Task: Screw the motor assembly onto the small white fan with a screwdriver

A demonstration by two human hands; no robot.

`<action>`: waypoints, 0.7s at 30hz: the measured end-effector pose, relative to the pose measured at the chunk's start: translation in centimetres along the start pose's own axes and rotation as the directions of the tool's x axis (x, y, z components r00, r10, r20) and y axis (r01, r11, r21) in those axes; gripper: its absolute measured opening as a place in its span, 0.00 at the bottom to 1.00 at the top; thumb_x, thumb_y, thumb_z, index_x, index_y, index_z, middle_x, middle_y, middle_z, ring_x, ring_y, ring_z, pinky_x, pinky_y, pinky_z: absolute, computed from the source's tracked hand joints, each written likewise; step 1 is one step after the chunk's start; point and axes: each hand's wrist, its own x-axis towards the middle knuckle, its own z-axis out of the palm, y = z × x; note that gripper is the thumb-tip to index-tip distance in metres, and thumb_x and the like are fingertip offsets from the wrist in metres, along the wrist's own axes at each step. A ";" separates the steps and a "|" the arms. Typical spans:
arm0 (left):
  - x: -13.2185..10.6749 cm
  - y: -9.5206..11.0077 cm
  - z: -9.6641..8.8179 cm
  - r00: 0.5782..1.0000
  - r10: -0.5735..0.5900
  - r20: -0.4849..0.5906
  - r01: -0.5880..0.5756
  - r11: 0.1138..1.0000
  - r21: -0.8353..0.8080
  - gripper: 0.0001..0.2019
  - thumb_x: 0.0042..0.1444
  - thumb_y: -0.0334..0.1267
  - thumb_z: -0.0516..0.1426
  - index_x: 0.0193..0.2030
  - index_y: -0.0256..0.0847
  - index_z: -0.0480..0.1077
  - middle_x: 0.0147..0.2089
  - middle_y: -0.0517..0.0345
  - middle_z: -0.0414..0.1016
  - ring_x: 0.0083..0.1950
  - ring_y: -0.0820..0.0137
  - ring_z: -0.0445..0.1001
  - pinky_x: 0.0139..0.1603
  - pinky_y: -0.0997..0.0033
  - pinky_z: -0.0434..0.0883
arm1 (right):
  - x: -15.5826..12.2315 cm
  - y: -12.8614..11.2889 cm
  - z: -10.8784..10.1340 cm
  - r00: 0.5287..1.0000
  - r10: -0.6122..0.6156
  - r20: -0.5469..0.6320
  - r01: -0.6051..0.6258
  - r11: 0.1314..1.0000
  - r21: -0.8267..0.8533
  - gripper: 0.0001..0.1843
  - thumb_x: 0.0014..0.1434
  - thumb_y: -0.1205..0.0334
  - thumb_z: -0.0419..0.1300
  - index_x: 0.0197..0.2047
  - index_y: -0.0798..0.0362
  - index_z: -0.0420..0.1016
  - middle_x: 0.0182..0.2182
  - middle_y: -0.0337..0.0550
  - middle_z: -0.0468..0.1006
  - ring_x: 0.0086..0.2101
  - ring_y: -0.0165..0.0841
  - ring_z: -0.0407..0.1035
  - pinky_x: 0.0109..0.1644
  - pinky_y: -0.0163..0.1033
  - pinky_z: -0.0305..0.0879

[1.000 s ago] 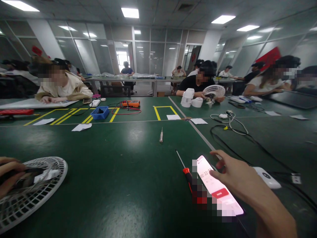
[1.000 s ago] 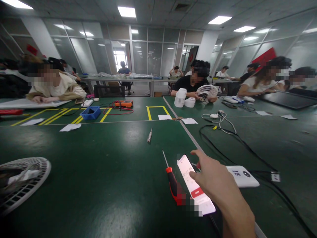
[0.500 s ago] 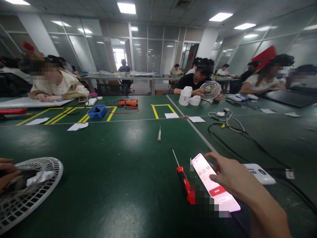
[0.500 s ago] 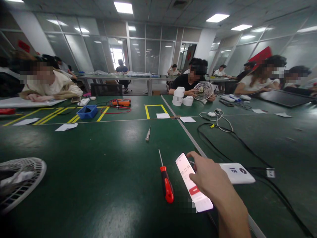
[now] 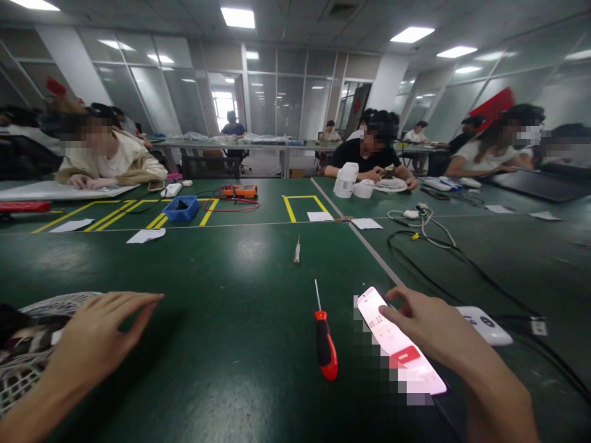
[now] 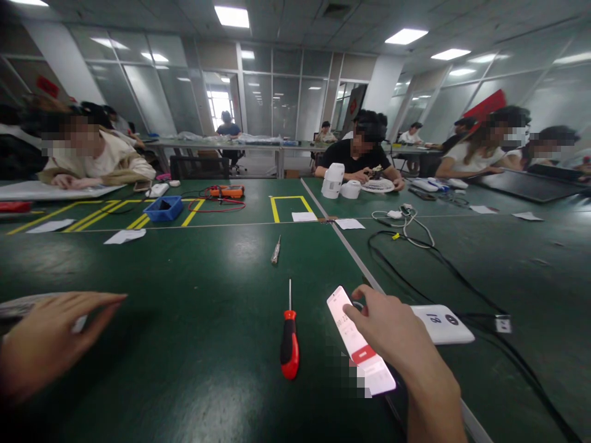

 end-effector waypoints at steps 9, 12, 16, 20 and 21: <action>-0.5 12.6 8.2 0.912 0.322 0.255 -0.259 0.932 -0.252 0.24 0.69 0.53 0.50 0.66 0.47 0.68 0.64 0.52 0.75 0.66 0.58 0.72 0.64 0.48 0.71 | -0.3 -2.3 0.6 0.959 -0.087 -0.271 0.117 0.989 0.095 0.27 0.64 0.48 0.54 0.60 0.54 0.73 0.46 0.55 0.79 0.46 0.49 0.74 0.44 0.50 0.69; -0.4 15.8 9.0 0.844 0.410 0.345 -0.312 0.899 -0.306 0.30 0.69 0.57 0.50 0.73 0.47 0.59 0.72 0.52 0.66 0.75 0.57 0.60 0.72 0.44 0.63 | -0.8 -4.6 1.9 0.934 -0.227 -0.278 0.257 0.964 0.075 0.23 0.67 0.49 0.52 0.58 0.52 0.74 0.46 0.53 0.79 0.47 0.48 0.72 0.48 0.50 0.67; -0.1 18.1 9.4 0.783 0.449 0.431 -0.322 0.885 -0.337 0.30 0.71 0.56 0.45 0.75 0.48 0.55 0.76 0.56 0.59 0.78 0.56 0.54 0.77 0.38 0.53 | -1.5 -7.3 5.0 0.926 -0.357 -0.123 0.364 0.931 0.032 0.23 0.71 0.49 0.49 0.58 0.52 0.73 0.49 0.54 0.79 0.50 0.48 0.72 0.51 0.49 0.65; -0.3 18.4 9.7 0.787 0.469 0.401 -0.351 0.875 -0.334 0.29 0.71 0.55 0.44 0.75 0.50 0.54 0.75 0.54 0.60 0.78 0.56 0.55 0.77 0.37 0.53 | -2.2 -8.8 6.9 0.907 -0.412 0.085 0.408 0.911 0.068 0.22 0.73 0.48 0.47 0.56 0.51 0.73 0.45 0.53 0.81 0.46 0.46 0.76 0.49 0.47 0.65; -0.4 18.2 9.8 0.787 0.476 0.392 -0.362 0.871 -0.332 0.29 0.71 0.55 0.45 0.75 0.51 0.54 0.76 0.53 0.59 0.78 0.56 0.54 0.77 0.37 0.53 | -2.3 -8.9 7.1 0.902 -0.415 0.121 0.407 0.909 0.086 0.22 0.73 0.49 0.46 0.56 0.52 0.73 0.45 0.53 0.82 0.46 0.46 0.76 0.48 0.47 0.66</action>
